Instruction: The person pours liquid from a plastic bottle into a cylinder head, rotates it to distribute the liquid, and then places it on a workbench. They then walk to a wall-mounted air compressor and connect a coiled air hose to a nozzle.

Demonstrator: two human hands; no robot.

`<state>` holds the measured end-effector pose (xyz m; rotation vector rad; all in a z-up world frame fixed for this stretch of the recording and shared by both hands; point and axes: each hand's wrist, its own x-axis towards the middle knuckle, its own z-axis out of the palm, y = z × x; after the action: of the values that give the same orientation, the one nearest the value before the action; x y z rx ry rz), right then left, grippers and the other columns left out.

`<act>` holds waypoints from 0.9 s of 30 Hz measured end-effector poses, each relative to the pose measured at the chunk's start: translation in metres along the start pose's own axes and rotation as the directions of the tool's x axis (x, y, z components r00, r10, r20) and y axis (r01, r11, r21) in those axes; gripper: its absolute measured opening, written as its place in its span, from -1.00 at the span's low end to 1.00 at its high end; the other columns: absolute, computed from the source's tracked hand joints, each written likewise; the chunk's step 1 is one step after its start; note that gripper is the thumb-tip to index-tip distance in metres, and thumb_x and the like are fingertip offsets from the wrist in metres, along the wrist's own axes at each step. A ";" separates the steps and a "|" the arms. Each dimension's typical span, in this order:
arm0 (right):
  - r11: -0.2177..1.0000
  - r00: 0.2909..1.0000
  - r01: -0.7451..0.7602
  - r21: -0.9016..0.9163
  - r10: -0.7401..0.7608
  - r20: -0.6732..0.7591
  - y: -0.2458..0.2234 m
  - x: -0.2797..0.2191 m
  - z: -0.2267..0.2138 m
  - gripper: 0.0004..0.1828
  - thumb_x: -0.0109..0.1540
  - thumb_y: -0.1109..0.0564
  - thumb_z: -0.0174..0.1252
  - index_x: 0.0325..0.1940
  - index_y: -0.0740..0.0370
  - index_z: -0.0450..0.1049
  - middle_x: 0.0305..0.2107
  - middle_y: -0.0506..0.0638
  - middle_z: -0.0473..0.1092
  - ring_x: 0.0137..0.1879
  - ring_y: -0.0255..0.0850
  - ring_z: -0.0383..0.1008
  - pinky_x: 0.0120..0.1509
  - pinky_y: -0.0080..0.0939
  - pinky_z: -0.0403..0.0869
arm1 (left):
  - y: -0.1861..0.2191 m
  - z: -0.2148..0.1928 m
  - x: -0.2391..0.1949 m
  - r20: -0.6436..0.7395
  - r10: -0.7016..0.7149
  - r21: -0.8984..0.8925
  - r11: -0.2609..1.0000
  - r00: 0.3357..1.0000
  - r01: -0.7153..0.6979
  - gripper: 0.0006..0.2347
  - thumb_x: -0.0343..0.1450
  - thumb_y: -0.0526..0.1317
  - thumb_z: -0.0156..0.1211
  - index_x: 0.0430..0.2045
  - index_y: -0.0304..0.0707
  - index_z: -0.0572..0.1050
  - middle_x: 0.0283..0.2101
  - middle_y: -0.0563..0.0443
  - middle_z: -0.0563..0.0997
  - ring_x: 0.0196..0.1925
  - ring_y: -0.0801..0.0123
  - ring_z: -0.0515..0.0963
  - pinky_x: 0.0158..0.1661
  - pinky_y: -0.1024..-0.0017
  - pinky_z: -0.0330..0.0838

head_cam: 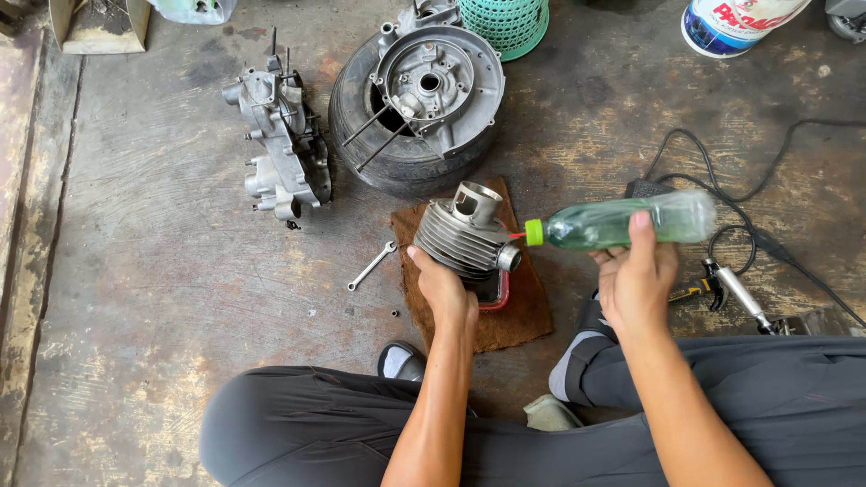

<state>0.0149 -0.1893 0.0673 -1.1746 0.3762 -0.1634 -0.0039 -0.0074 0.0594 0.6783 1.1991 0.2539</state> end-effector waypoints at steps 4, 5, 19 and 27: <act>0.940 0.948 -0.302 0.156 0.314 -0.055 0.020 0.035 -0.006 -0.26 0.25 -0.26 0.30 0.24 0.18 0.11 -0.04 0.06 0.32 0.12 -0.05 0.39 0.21 -0.03 0.46 | 0.010 0.004 -0.033 0.068 0.160 0.158 0.973 0.985 -0.169 -0.41 0.58 0.09 -0.25 0.20 -0.63 0.34 0.27 -0.53 0.39 0.36 -0.16 0.35 0.27 -0.08 0.27; 0.905 0.914 -0.376 0.200 0.398 -0.081 0.031 0.045 -0.009 -0.22 0.23 -0.27 0.30 0.25 0.19 0.08 -0.04 0.07 0.31 0.09 -0.06 0.38 0.15 -0.09 0.46 | 0.004 0.001 -0.028 0.096 0.235 0.210 0.945 0.967 -0.250 -0.44 0.59 0.09 -0.26 0.20 -0.54 0.38 0.27 -0.47 0.41 0.37 -0.11 0.34 0.29 -0.05 0.23; 0.561 0.560 -0.826 0.060 0.828 -0.027 0.225 0.139 -0.093 -0.28 0.19 -0.48 0.13 -0.10 0.26 0.38 -0.38 0.14 0.46 -0.43 -0.26 0.49 -0.47 -0.55 0.48 | -0.009 -0.015 -0.006 0.289 0.423 0.378 0.774 0.859 -0.508 -0.46 0.60 0.09 -0.27 -0.11 -0.56 0.50 -0.02 -0.48 0.54 0.21 -0.15 0.49 0.18 -0.04 0.32; 0.397 0.393 -0.908 0.133 0.918 -0.054 0.259 0.148 -0.140 -0.35 0.11 -0.36 0.23 -0.18 0.29 0.37 -0.39 0.06 0.50 -0.41 -0.28 0.54 -0.38 -0.53 0.54 | -0.017 -0.021 0.019 0.499 0.443 0.475 0.578 0.744 -0.663 -0.68 0.55 0.01 -0.01 -0.25 -0.28 0.55 -0.50 -0.23 0.57 -0.36 0.23 0.54 -0.31 0.21 0.46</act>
<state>0.0821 -0.2584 -0.2481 -0.7136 1.0860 0.7514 -0.0187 -0.0038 0.0306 1.6582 0.6790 0.2519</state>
